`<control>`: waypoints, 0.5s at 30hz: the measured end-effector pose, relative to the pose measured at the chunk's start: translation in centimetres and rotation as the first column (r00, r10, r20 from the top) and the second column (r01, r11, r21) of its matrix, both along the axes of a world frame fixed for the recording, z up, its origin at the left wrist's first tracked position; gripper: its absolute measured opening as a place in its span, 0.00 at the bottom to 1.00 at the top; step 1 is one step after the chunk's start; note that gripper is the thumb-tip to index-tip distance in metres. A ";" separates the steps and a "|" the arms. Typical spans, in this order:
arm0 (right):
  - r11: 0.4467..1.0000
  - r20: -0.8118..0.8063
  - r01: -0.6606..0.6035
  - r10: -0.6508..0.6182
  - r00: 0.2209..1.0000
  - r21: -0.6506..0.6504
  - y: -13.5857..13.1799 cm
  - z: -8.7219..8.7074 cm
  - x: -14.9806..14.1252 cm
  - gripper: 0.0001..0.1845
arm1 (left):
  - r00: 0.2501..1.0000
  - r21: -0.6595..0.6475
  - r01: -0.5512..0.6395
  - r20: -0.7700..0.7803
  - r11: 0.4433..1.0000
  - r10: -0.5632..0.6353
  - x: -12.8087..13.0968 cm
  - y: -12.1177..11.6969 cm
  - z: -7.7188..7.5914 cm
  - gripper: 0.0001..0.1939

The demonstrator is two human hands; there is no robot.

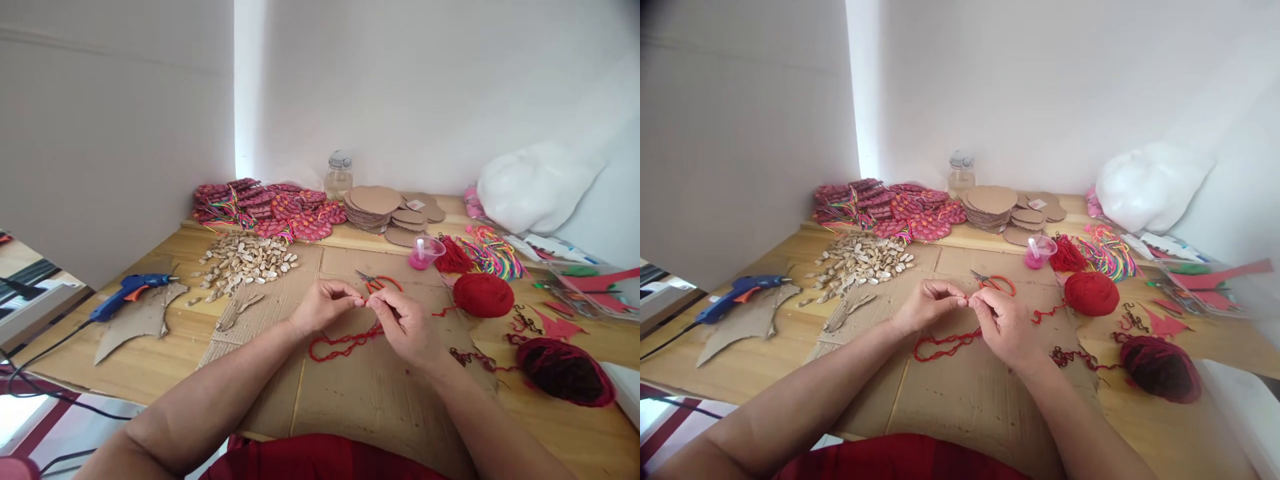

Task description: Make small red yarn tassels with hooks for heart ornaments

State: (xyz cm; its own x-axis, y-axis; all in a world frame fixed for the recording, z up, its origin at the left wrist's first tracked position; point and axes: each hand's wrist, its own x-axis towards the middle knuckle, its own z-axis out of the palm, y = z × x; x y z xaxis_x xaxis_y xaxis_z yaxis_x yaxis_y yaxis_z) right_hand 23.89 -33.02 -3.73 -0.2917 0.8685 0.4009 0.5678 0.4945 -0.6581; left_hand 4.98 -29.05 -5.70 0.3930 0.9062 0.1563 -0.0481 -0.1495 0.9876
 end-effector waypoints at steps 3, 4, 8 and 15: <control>1.000 0.004 0.000 0.000 1.000 0.002 0.1 0.1 -0.3 0.15 | 0.997 0.142 -0.010 -0.070 0.990 0.021 -0.2 0.1 -0.2 0.11; 1.000 0.018 0.007 -0.007 1.000 0.004 0.1 0.2 -0.4 0.15 | 0.996 0.194 -0.021 -0.079 0.981 0.037 -0.3 0.1 -0.2 0.10; 1.000 0.122 0.005 -0.006 0.992 0.002 0.6 1.1 -0.7 0.15 | 0.984 0.426 0.005 -0.163 0.905 0.071 -0.7 0.0 0.0 0.09; 0.981 0.287 -0.041 -0.015 0.958 0.191 -0.1 7.6 0.2 0.10 | 0.948 0.538 -0.072 -0.225 0.840 0.225 -0.8 0.6 -0.7 0.08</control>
State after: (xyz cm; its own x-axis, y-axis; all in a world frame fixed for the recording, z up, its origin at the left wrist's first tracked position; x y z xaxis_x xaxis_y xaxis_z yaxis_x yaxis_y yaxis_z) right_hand 24.07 -33.13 3.85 -0.4292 0.7783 0.4584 0.7104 0.6043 -0.3608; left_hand 4.14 -28.45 -6.36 0.3559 0.7726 0.5258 0.2717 -0.6239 0.7328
